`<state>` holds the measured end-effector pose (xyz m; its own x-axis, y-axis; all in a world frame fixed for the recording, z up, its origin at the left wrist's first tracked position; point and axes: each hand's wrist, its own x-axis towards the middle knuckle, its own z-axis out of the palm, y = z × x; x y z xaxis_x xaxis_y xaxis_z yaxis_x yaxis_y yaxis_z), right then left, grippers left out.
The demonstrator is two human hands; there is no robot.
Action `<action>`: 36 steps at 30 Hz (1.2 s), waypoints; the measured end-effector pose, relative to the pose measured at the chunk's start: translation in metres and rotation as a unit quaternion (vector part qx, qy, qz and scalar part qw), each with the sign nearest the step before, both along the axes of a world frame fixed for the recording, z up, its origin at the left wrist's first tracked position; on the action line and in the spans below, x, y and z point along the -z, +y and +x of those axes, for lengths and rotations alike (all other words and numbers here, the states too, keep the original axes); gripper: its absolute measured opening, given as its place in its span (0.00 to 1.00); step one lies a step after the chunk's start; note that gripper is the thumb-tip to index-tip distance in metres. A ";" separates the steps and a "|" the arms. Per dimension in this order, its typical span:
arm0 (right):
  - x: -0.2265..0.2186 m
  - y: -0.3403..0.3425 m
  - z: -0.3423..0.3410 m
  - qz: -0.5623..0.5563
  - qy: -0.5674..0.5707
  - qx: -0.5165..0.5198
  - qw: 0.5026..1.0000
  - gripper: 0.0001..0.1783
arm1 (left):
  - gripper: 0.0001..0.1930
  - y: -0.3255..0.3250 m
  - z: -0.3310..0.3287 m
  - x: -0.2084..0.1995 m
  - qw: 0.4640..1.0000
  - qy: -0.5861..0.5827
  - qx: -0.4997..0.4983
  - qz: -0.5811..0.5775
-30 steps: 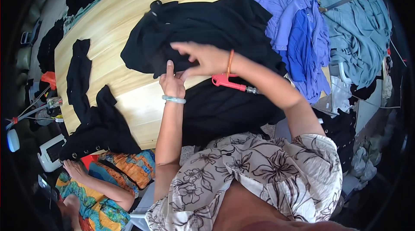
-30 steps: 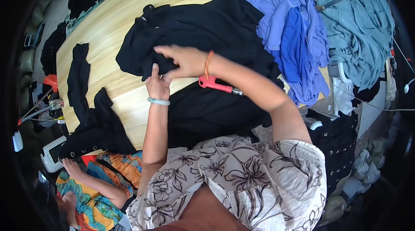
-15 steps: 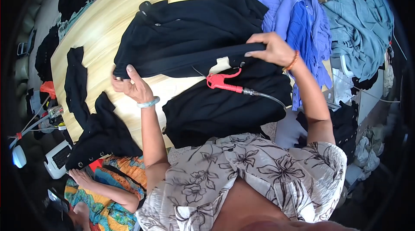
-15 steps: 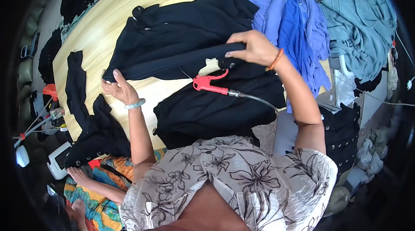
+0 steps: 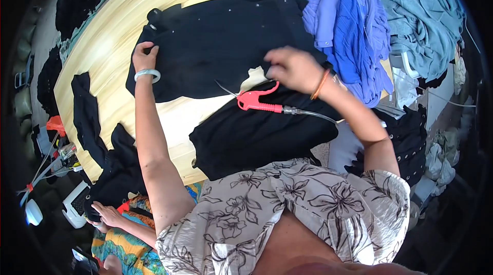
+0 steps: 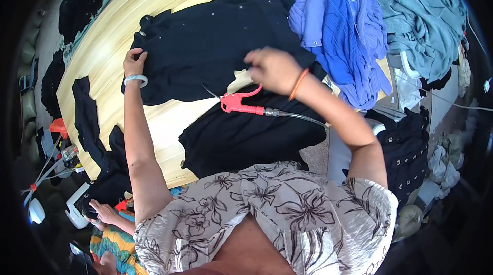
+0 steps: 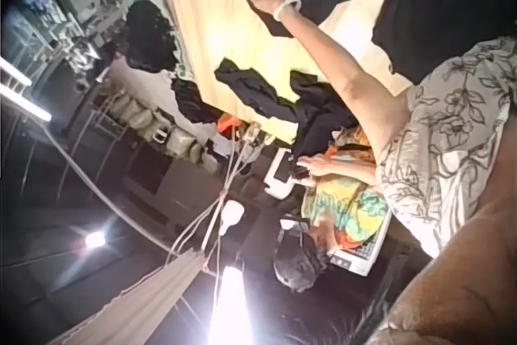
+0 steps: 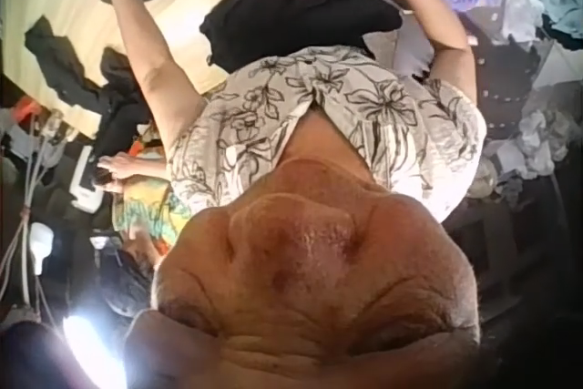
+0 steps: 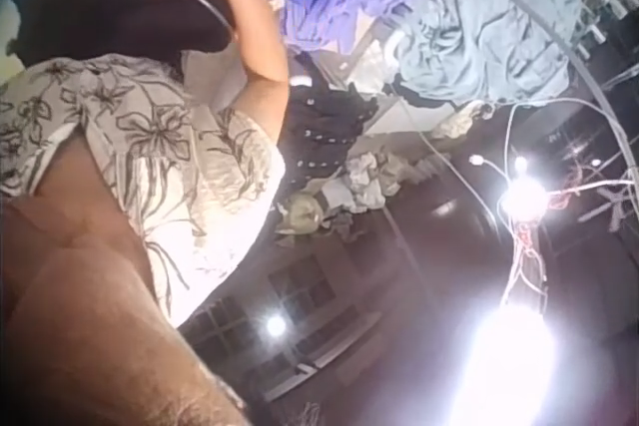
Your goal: Trimming excess fabric and loose threads from black garments using scissors and an air blow gun.
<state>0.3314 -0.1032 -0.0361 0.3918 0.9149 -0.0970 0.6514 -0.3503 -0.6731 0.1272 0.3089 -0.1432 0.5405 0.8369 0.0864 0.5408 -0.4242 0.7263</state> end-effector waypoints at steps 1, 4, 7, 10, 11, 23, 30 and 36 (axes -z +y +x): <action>0.008 0.000 -0.033 0.043 0.034 -0.061 0.997 0.21 | 0.16 0.023 -0.023 0.014 0.999 -0.035 0.007 0.011; 0.027 -0.003 -0.094 -0.061 -0.073 -0.107 0.990 0.30 | 0.24 0.029 -0.020 0.013 0.997 -0.039 0.025 -0.063; 0.055 -0.001 -0.110 -0.133 -0.186 -0.078 0.970 0.26 | 0.26 0.019 -0.010 -0.019 0.991 0.126 -0.003 -0.036; 0.046 -0.005 -0.107 -0.180 -0.214 -0.078 0.957 0.26 | 0.23 0.003 -0.008 -0.035 0.971 0.199 -0.029 0.128; 0.045 -0.013 -0.103 -0.140 -0.215 -0.084 0.963 0.25 | 0.23 -0.013 0.000 -0.035 0.957 0.211 -0.053 0.194; -0.063 -0.103 0.040 -0.051 -0.092 0.193 0.975 0.21 | 0.26 -0.235 0.205 -0.033 0.839 -0.009 0.459 0.291; -0.032 -0.083 0.096 -0.156 -0.171 0.122 0.965 0.18 | 0.30 -0.274 0.236 0.014 0.836 0.145 0.451 0.278; -0.024 -0.019 0.084 -0.136 -0.118 0.065 0.982 0.22 | 0.31 -0.273 0.232 0.019 0.839 0.153 0.454 0.258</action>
